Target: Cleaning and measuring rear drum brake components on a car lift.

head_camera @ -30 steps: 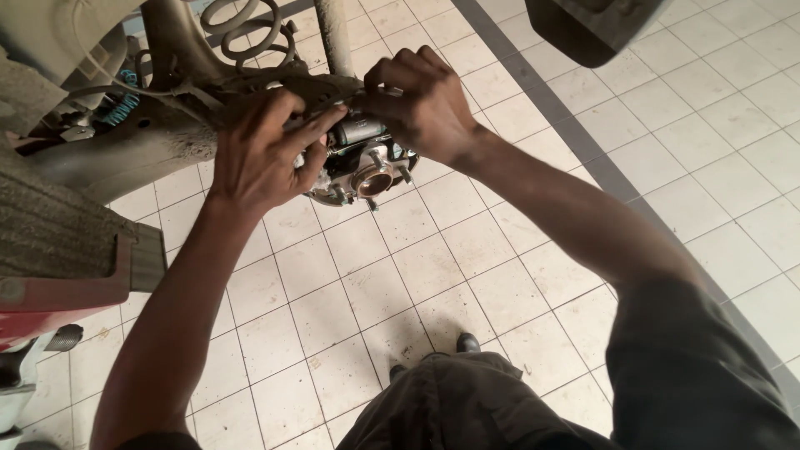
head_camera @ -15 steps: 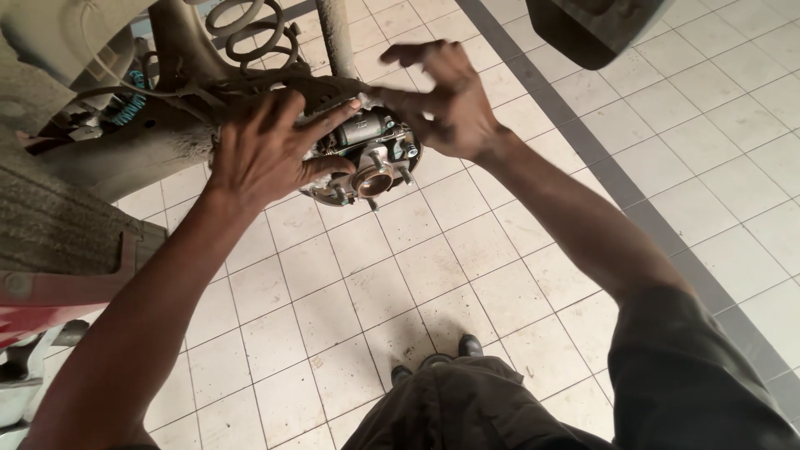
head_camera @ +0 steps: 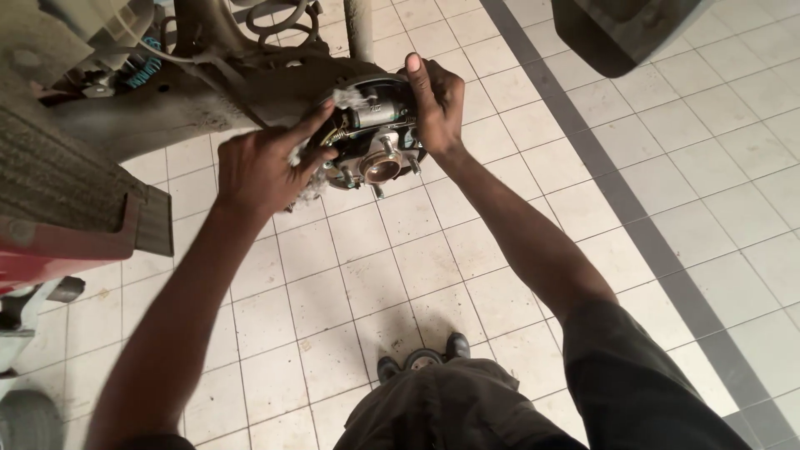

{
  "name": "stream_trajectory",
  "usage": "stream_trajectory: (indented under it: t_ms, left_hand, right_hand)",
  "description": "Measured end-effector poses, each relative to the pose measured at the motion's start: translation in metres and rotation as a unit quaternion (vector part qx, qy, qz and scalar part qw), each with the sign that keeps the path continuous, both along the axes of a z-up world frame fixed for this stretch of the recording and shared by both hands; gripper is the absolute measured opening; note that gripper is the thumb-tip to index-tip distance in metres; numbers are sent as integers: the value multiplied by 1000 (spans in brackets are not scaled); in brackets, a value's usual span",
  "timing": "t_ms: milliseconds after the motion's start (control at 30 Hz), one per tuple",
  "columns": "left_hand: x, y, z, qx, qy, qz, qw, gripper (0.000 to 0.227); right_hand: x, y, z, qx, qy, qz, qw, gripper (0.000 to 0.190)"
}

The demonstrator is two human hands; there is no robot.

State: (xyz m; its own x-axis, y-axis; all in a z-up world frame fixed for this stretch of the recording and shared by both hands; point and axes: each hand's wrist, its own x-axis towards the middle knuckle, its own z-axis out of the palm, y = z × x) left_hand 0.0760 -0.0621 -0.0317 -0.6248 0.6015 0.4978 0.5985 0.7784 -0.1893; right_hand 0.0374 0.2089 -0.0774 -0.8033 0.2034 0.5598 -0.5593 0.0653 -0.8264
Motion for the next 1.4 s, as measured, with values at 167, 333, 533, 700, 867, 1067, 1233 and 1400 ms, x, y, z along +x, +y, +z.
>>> stream_trajectory:
  t_ms: [167, 333, 533, 700, 867, 1067, 1233, 1400]
  left_hand:
    - [13, -9, -72, 194, -32, -19, 980, 59]
    - [10, 16, -155, 547, -205, -42, 811, 62]
    - [-18, 56, -261, 710, -126, -47, 691, 66]
    - [-21, 97, -260, 787, -80, -154, 592, 58]
    - [-22, 126, -270, 832, -33, -146, 534, 53]
    - [-21, 155, -269, 857, 2, -99, 505, 53]
    - [-50, 185, -336, 876, 11, -48, 480, 56]
    - [-23, 204, -272, 893, 20, -47, 446, 20]
  right_hand:
    - [-11, 1, -15, -11, 28, 11, 999, 63]
    - [-8, -2, -14, -14, 35, -11, 999, 62]
    - [-20, 5, -24, 14, 26, -26, 999, 68]
    - [-30, 9, -30, 9, 41, -17, 999, 68]
    - [-25, 10, -30, 13, 47, -5, 999, 68]
    - [-18, 8, -24, 21, 76, -18, 997, 69]
    - [-22, 8, -24, 21, 106, 9, 994, 68]
    - [-51, 24, -64, -20, 90, -10, 996, 58]
